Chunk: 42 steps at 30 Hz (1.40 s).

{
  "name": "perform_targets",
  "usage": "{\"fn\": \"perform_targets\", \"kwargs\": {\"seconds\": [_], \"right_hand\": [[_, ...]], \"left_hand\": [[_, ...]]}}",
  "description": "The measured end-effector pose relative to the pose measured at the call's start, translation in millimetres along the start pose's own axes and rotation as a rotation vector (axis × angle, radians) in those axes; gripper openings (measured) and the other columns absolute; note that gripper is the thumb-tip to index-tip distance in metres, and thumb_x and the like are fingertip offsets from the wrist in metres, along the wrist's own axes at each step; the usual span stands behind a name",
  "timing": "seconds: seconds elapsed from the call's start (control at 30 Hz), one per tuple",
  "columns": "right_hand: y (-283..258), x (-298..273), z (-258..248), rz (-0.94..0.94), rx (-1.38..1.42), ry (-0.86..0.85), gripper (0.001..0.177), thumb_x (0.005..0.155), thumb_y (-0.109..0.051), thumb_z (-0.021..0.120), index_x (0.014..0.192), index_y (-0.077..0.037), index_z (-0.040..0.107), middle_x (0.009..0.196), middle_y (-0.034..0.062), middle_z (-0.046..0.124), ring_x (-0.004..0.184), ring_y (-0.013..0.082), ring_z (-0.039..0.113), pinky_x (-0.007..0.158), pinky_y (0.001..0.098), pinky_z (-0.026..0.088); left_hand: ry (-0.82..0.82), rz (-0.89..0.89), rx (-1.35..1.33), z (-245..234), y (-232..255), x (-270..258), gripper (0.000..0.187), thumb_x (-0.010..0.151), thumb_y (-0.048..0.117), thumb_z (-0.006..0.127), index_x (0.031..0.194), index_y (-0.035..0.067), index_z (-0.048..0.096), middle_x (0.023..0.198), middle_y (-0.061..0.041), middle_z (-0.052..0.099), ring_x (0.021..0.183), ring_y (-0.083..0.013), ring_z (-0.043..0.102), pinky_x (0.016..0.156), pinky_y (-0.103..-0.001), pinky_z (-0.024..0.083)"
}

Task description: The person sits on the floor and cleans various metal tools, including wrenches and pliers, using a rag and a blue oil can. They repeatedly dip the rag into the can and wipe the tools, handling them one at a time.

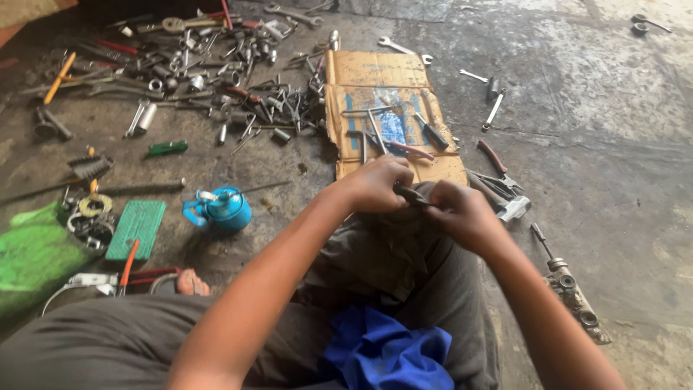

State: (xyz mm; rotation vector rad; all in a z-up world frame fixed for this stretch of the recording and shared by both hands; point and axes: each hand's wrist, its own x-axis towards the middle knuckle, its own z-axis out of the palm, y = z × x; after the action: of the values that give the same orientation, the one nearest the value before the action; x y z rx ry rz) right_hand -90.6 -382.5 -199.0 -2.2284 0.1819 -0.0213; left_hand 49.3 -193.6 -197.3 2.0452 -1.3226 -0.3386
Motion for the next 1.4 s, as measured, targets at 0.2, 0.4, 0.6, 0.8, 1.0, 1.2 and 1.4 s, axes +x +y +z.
{"fn": "perform_targets", "kwargs": {"seconds": [0.2, 0.4, 0.6, 0.8, 1.0, 1.2, 1.4], "right_hand": [[-39.4, -42.7, -74.6, 0.067, 0.282, 0.024, 0.018, 0.087, -0.002, 0.075, 0.104, -0.002, 0.070, 0.086, 0.0070, 0.068, 0.072, 0.0155, 0.063, 0.060, 0.0315, 0.052], [-85.6, -80.7, -124.2, -0.114, 0.324, 0.163, 0.029, 0.084, -0.009, 0.076, 0.112, 0.000, 0.072, 0.094, 0.0098, 0.074, 0.081, 0.0171, 0.070, 0.070, 0.0316, 0.057], [-32.5, 11.7, -100.4, 0.120, -0.094, 0.199, 0.022, 0.087, -0.014, 0.078, 0.107, -0.008, 0.078, 0.095, 0.0073, 0.077, 0.085, 0.0166, 0.068, 0.077, 0.0337, 0.054], [26.5, 23.6, -54.4, -0.380, -0.390, 0.423, 0.013, 0.087, -0.008, 0.074, 0.098, -0.005, 0.070, 0.102, 0.0112, 0.071, 0.096, 0.0296, 0.069, 0.080, 0.0415, 0.057], [28.1, -1.3, -51.3, -0.620, -0.642, 0.293, 0.021, 0.081, -0.001, 0.070, 0.101, -0.007, 0.069, 0.105, 0.0099, 0.066, 0.099, 0.0336, 0.065, 0.088, 0.0453, 0.053], [43.3, -1.7, -49.6, -0.576, -0.620, 0.188, 0.024, 0.078, -0.004, 0.072, 0.101, -0.009, 0.073, 0.118, 0.0087, 0.066, 0.114, 0.0307, 0.061, 0.097, 0.0443, 0.052], [64.0, 9.5, -57.7, -0.341, -0.250, 0.005, 0.022, 0.084, -0.012, 0.068, 0.103, -0.007, 0.079, 0.139, 0.0072, 0.064, 0.131, 0.0272, 0.056, 0.111, 0.0413, 0.044]], "left_hand": [[0.000, 0.202, -0.356, -37.6, 67.8, -9.9, 0.022, 0.080, 0.018, 0.075, 0.085, 0.005, 0.059, 0.078, -0.006, 0.058, 0.076, -0.0149, 0.057, 0.067, -0.033, 0.046], [-0.008, 0.376, -0.512, -59.4, 90.8, 6.5, 0.025, 0.082, 0.016, 0.076, 0.088, 0.004, 0.054, 0.084, -0.002, 0.053, 0.081, -0.0129, 0.052, 0.069, -0.031, 0.043], [0.165, -0.056, -0.358, -10.0, 24.8, 66.3, 0.027, 0.075, 0.022, 0.079, 0.084, 0.002, 0.063, 0.080, -0.007, 0.064, 0.076, -0.0180, 0.062, 0.064, -0.035, 0.048], [0.425, -0.076, 0.005, 30.5, -2.7, 56.3, 0.015, 0.080, 0.015, 0.074, 0.093, 0.009, 0.069, 0.101, -0.010, 0.067, 0.097, -0.0295, 0.068, 0.081, -0.042, 0.052], [0.368, 0.315, 0.326, 34.3, -8.2, 33.2, 0.033, 0.080, -0.007, 0.062, 0.112, 0.003, 0.066, 0.107, -0.012, 0.066, 0.106, -0.0313, 0.067, 0.095, -0.040, 0.054], [0.198, 0.464, 0.536, 31.8, -6.5, 21.6, 0.030, 0.081, -0.001, 0.064, 0.110, 0.003, 0.069, 0.120, -0.013, 0.068, 0.112, -0.0309, 0.064, 0.096, -0.041, 0.053], [-0.081, -0.089, -0.023, 25.7, -9.2, 38.4, 0.022, 0.087, 0.011, 0.058, 0.100, 0.007, 0.075, 0.132, -0.008, 0.068, 0.115, -0.0188, 0.064, 0.098, -0.037, 0.050]]}}
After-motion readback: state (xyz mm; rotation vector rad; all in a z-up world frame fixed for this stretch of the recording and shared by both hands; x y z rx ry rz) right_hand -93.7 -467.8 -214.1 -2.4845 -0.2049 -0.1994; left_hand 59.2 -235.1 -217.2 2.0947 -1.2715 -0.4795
